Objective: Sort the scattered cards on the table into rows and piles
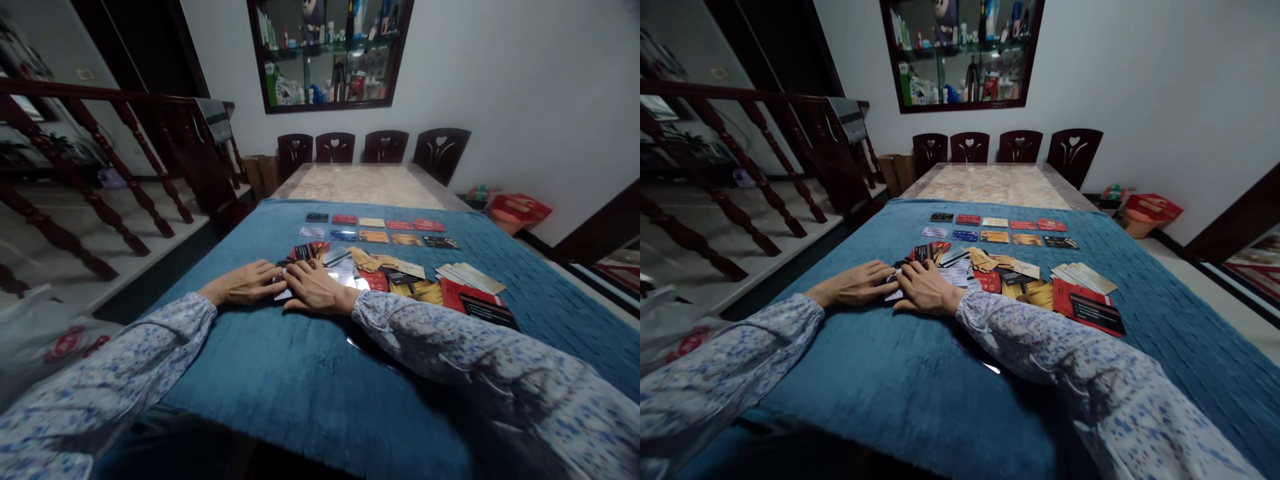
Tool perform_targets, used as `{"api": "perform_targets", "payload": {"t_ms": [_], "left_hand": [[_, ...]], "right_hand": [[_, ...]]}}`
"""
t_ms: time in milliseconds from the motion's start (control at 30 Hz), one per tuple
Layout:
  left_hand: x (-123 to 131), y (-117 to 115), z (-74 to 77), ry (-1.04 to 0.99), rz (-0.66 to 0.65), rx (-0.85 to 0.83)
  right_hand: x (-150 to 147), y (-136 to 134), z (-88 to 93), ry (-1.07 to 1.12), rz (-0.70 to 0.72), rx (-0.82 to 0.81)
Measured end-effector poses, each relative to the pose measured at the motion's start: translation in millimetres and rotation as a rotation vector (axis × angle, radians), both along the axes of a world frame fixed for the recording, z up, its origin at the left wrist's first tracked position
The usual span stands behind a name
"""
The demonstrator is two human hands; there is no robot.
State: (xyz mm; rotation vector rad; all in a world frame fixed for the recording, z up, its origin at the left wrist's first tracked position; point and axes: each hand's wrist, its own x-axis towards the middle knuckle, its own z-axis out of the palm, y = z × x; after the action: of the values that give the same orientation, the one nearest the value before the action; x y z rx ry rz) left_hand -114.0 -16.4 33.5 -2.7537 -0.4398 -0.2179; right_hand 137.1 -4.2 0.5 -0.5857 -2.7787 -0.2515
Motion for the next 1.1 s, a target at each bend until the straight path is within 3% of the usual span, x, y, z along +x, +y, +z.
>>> {"api": "perform_targets", "payload": {"t_ms": [400,667,867,1000,1100], "left_hand": [[-30,15,-0.8,0.007,0.215,0.004],[-46,30,-18.0,-0.052,0.389,0.037],[-45,37,-20.9,-0.094,0.488,-0.035],[-34,37,-10.8,-0.134,0.585,-0.107],[-19,37,-0.2,-0.206,0.736,-0.105]], "right_hand": [[-42,1,5.3,0.04,-0.189,-0.106],[-59,10,15.8,-0.012,-0.251,-0.177],[-45,24,35.9,-0.113,-0.208,-0.268],[-25,43,46.9,-0.093,-0.234,-0.237],[-14,61,50.5,-0.087,-0.252,-0.176]]}}
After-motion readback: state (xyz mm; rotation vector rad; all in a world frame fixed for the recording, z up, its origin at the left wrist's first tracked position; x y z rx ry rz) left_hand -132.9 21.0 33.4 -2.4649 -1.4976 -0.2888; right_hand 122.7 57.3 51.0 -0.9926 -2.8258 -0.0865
